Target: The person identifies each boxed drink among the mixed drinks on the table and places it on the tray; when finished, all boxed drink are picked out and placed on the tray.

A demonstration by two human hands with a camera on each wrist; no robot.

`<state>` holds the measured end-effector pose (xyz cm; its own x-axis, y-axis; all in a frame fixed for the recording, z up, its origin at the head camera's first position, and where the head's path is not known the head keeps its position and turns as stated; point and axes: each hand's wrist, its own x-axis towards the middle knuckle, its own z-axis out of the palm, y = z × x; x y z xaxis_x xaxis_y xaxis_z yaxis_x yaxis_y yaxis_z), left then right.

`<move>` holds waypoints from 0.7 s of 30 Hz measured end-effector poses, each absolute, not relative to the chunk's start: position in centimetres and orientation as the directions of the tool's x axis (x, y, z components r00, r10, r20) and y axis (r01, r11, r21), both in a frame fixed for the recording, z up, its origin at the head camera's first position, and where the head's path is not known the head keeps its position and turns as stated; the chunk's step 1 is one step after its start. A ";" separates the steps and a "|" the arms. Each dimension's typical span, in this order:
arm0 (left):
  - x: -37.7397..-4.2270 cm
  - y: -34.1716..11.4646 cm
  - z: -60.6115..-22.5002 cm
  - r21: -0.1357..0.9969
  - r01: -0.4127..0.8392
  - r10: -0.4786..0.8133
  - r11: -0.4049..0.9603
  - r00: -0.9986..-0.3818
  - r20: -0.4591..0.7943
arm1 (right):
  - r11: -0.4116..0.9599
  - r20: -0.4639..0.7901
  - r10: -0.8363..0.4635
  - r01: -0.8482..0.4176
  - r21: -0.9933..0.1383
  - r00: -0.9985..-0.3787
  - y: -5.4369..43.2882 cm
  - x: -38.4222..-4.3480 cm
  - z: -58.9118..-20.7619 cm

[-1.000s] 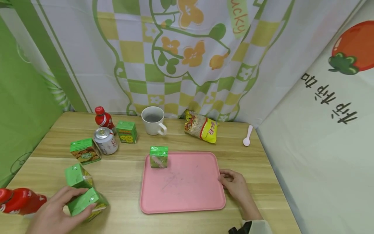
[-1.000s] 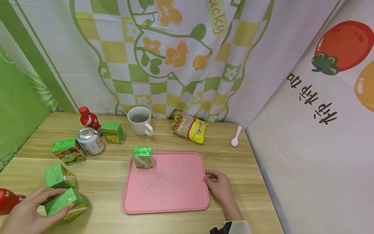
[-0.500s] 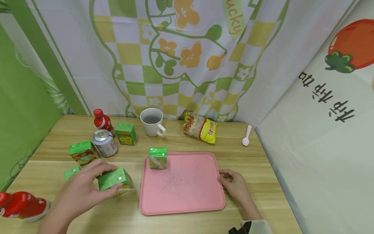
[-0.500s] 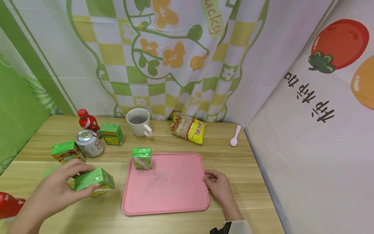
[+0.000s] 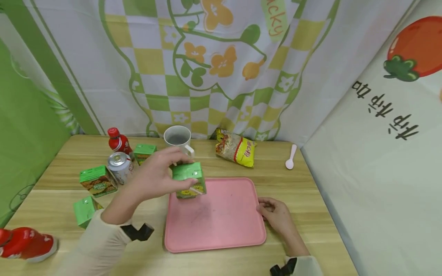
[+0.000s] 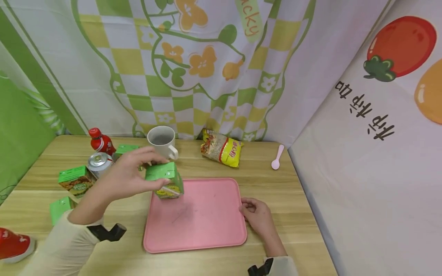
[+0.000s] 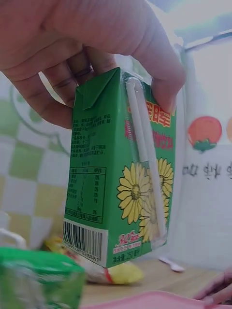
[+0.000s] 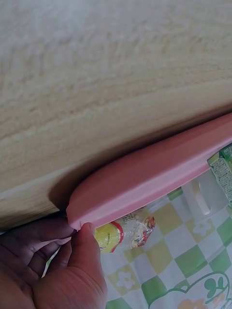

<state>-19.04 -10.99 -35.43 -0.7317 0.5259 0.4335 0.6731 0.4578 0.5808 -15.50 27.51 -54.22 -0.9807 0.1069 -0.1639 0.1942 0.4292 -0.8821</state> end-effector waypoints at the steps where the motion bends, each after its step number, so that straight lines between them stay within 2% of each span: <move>1: -19.6 -10.3 -35.6 0.589 0.669 0.535 0.453 -0.733 0.420 | 0.427 -0.164 0.107 0.194 -0.883 -0.981 27.5 -15.5 -54.2; 10: -24.4 -4.9 -38.6 0.595 0.625 0.609 0.505 -0.747 0.268 | 0.402 -0.171 0.087 0.191 -0.896 -0.982 27.4 -15.7 -54.1; 21: -26.1 -2.9 -41.1 0.541 0.571 0.612 0.617 -0.781 0.126 | 0.382 -0.169 0.101 0.195 -0.904 -0.980 27.6 -15.7 -54.3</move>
<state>-26.08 -2.95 -41.14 -0.7810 0.6116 0.1262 0.5709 0.6173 0.5414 -15.70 27.62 -54.33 -0.9805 0.1006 -0.1688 0.1947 0.3816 -0.9036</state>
